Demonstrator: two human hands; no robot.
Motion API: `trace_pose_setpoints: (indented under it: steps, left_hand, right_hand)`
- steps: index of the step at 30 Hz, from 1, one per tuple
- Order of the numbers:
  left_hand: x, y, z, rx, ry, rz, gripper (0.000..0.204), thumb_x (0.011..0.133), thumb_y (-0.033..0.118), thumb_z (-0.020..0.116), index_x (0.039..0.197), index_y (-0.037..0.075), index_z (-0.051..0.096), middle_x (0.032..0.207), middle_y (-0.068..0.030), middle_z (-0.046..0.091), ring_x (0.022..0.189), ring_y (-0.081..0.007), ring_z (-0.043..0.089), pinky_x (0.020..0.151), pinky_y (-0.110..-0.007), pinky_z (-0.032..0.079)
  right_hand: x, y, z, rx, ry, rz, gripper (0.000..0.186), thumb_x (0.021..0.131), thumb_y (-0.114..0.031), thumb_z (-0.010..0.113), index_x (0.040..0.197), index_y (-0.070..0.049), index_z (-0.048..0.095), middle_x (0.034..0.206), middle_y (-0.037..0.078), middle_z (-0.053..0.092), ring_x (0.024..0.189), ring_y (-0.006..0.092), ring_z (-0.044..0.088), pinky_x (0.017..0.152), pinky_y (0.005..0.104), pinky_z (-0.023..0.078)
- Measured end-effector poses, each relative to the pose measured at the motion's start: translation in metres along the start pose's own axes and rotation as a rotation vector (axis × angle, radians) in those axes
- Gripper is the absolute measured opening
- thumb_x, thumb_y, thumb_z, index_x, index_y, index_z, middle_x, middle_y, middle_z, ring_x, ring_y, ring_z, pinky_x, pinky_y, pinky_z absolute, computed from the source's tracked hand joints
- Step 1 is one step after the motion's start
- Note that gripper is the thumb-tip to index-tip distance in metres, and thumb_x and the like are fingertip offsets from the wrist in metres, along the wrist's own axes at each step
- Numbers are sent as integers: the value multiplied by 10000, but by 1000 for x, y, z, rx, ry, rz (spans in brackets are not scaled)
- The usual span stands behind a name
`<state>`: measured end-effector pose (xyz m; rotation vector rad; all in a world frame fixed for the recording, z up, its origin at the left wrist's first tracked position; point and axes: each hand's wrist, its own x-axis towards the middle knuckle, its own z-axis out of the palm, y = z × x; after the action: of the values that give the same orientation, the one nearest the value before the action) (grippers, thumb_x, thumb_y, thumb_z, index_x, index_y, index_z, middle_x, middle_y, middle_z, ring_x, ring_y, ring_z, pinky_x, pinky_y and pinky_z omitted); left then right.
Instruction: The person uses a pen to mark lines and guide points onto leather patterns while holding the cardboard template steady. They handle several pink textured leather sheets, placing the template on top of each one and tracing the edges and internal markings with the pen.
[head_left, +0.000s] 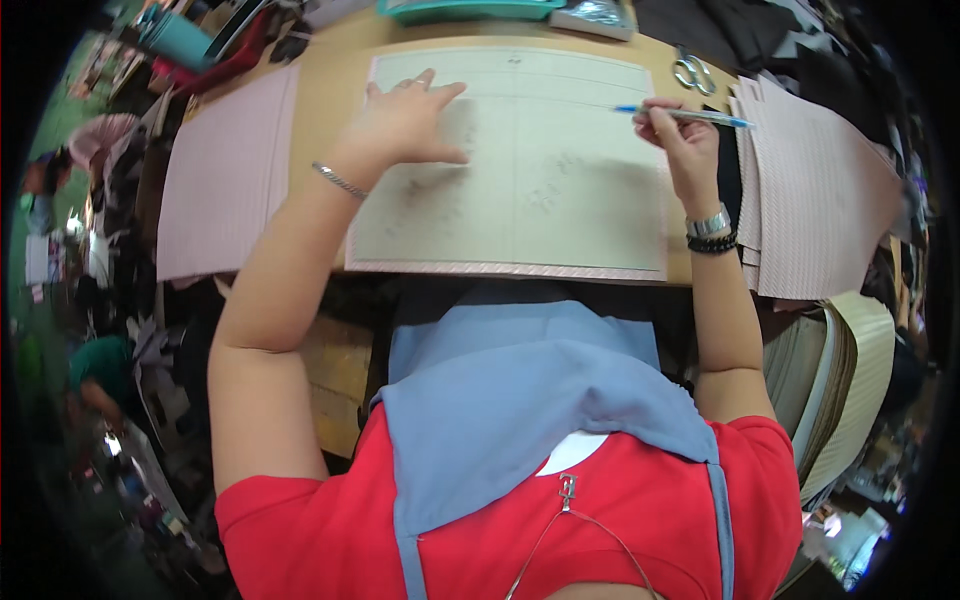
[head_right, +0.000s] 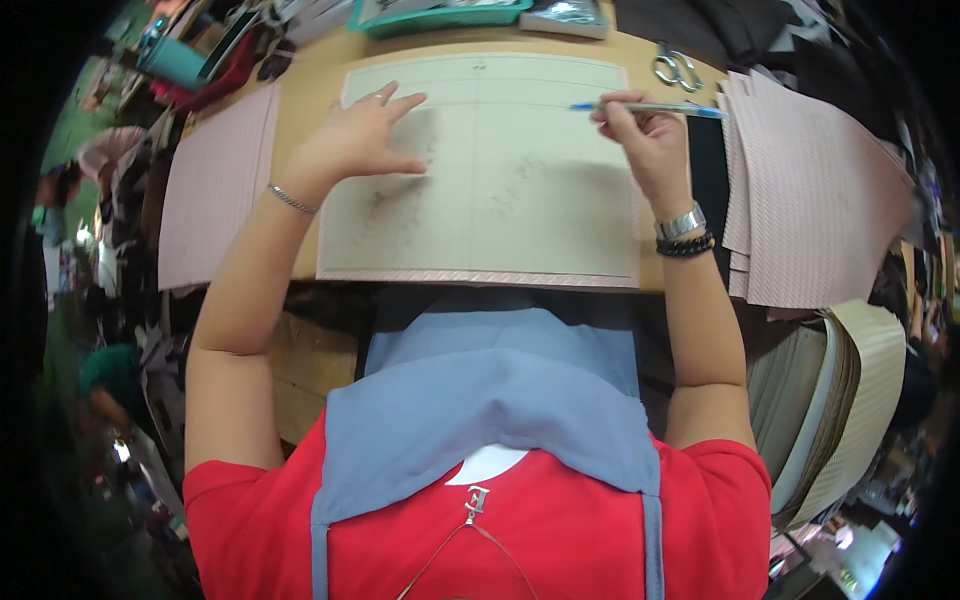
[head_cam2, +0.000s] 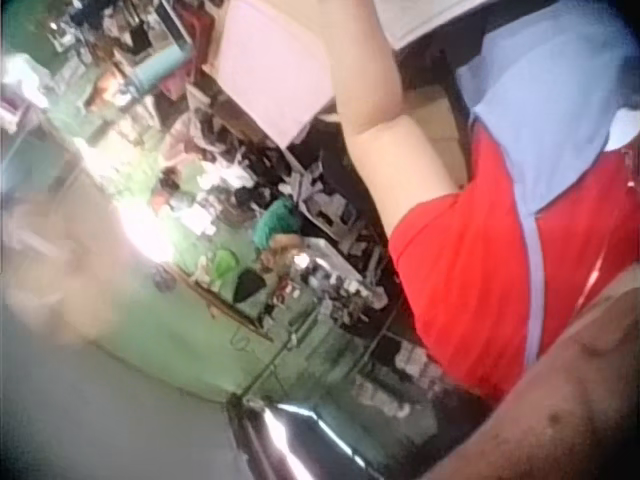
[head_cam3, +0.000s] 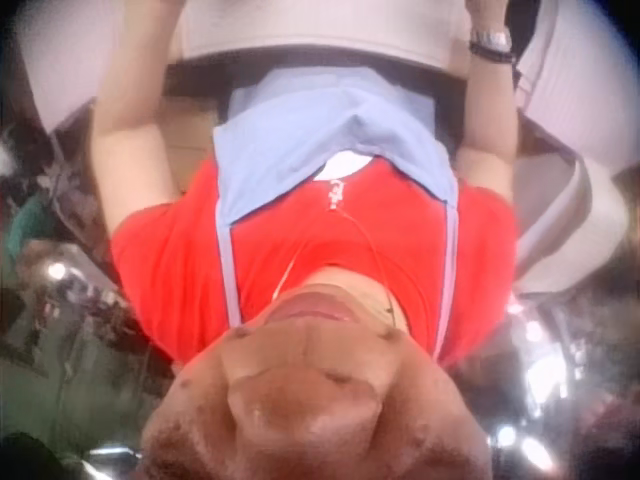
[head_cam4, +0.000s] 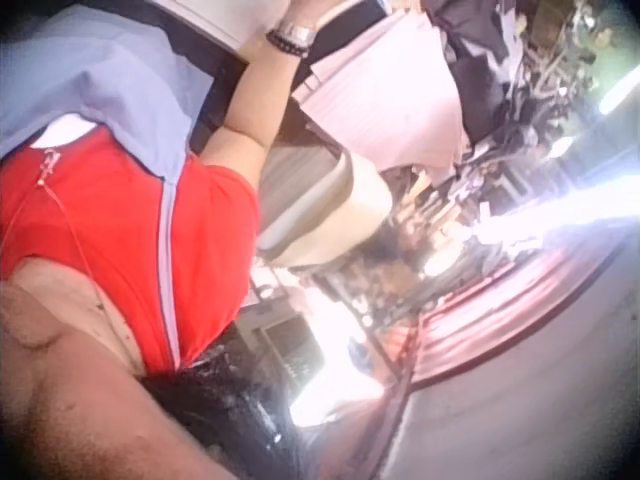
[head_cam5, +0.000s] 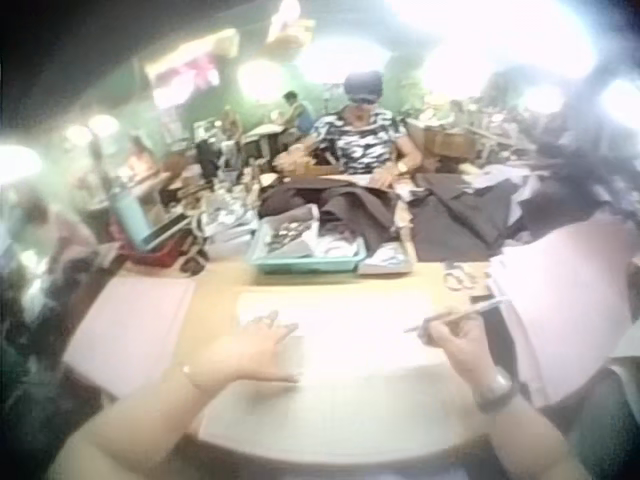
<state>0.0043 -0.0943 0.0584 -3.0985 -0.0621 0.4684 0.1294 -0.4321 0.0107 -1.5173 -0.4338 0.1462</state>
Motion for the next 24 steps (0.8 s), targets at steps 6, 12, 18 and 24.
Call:
trace_pose_setpoints:
  steps: [6, 12, 18, 24]
  left_hand:
    - [-66, -49, 28, -76, -92, -43, 1197, 575, 633, 884, 1595, 255, 384, 1630, -259, 341, 1488, -398, 385, 1134, -691, 299]
    - [-70, -50, 33, -68, -71, -42, 1205, 563, 613, 894, 1594, 264, 378, 1642, -229, 338, 1491, -376, 388, 1114, -717, 292]
    - [-64, -47, 36, 12, -122, -90, 1243, 535, 633, 908, 1596, 280, 365, 1625, -197, 379, 1482, -342, 405, 1099, -724, 294]
    - [-63, -39, 26, 40, -155, -106, 1248, 518, 631, 919, 1580, 251, 385, 1552, -151, 473, 1407, -335, 480, 1081, -713, 307]
  right_hand:
    - [-66, -17, 137, 31, -520, 14, 76, 944, -44, 655, 1000, -3, 687, 893, 39, 708, 820, 88, 681, 681, 242, 578]
    - [-99, -24, 222, -178, -865, -319, 98, 899, -63, 691, 994, -47, 676, 850, 94, 714, 776, 203, 717, 678, 329, 583]
    - [-100, -20, 247, -303, -951, -541, 96, 877, -101, 722, 948, -89, 659, 823, 98, 702, 767, 297, 693, 684, 382, 570]
    - [-97, -25, 235, -420, -996, -495, 116, 862, -98, 730, 914, -86, 627, 820, 101, 696, 759, 314, 684, 722, 406, 568]
